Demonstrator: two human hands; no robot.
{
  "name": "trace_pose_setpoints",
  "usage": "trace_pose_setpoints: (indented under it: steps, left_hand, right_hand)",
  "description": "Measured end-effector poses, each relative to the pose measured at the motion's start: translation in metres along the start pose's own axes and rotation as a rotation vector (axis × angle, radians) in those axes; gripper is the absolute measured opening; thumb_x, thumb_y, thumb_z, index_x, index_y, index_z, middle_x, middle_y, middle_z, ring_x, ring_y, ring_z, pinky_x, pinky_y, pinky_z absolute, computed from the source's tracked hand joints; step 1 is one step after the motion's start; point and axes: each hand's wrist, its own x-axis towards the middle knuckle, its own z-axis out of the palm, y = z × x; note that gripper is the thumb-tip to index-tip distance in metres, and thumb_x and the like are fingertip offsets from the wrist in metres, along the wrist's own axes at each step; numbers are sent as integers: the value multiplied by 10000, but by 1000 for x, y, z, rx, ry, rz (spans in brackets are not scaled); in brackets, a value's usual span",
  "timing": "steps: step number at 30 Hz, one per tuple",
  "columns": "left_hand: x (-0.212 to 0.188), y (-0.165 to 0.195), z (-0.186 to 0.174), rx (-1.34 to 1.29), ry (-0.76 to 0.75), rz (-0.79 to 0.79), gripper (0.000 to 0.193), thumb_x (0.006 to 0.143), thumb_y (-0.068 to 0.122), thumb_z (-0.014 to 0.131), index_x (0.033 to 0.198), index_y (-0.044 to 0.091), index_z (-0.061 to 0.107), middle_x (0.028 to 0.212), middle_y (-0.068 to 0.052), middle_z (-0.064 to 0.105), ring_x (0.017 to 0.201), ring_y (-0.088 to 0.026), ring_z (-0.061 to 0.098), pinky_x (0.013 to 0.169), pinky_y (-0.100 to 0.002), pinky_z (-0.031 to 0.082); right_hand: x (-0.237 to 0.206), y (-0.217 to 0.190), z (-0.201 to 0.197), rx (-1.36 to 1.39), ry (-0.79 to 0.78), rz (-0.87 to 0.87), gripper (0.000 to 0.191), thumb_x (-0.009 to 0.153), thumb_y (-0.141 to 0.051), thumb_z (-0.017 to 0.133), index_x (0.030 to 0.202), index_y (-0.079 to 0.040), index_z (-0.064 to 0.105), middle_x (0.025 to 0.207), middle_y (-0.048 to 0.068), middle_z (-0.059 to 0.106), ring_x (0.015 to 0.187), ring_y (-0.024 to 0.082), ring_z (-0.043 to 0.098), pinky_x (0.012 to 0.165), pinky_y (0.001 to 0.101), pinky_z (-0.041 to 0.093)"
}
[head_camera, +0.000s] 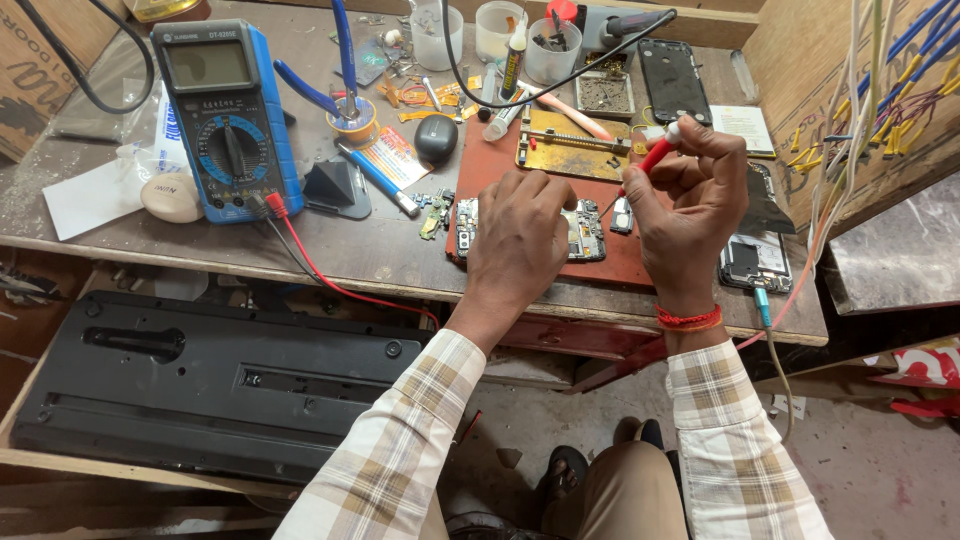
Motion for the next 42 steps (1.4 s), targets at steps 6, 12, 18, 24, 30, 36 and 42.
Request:
trace_pose_setpoints:
  steps: [6,12,18,24,30,36,42]
  left_hand:
    - [0,0,1,-2,8,2,112,861,38,667,951,104,666,934,-39,636,998,-247,609,951,-442,442]
    - [-1,0,0,-11,9,-1,118,851,40,670,953,101,665,939,-41,636,1003,-252,604,949,-442,439]
    - [-1,0,0,-9,2,-9,118,853,39,669,953,101,666,935,-38,634,993,-248,603,946,-438,440]
    - [0,0,0,-3,6,-6,118,854,36,667,953,101,668,935,-36,635,995,-246,606,949,-437,440]
    - [-1,0,0,-8,4,-6,119,850,41,672,952,102,665,934,-37,636,994,-247,606,948,-438,439]
    - [-1,0,-1,-9,-3,-8,122,847,44,679,954,101,664,940,-40,635,997,-247,605,947,-440,439]
    - [0,-1,0,-6,-11,-11,121,848,46,683,955,102,668,940,-41,638,995,-247,606,955,-443,438]
  right_hand:
    - [-2,2,-2,-82,1,2,480,1013,145,732,1398,17,475,1293,153,592,1004,136,710,841,222,626]
    - [-3,5,-2,-42,47,3,480,1030,140,754,1381,14,452,1290,162,589,994,127,715,825,197,625]
    - [-3,5,-2,-88,42,-5,481,1034,127,758,1385,13,449,1286,172,601,996,123,711,818,191,616]
    - [-3,4,-1,-92,20,6,470,1034,119,747,1378,14,446,1270,176,613,997,113,697,832,199,629]
    - [-1,3,-1,-95,26,-3,471,1033,114,747,1377,10,443,1253,177,616,998,117,699,819,199,627]
    - [-2,3,-1,-128,30,-3,472,1030,110,754,1373,8,446,1251,172,623,1000,123,702,819,204,624]
    - [-2,4,-1,-86,41,10,481,1036,113,759,1380,9,441,1255,167,625,1011,124,702,827,203,620]
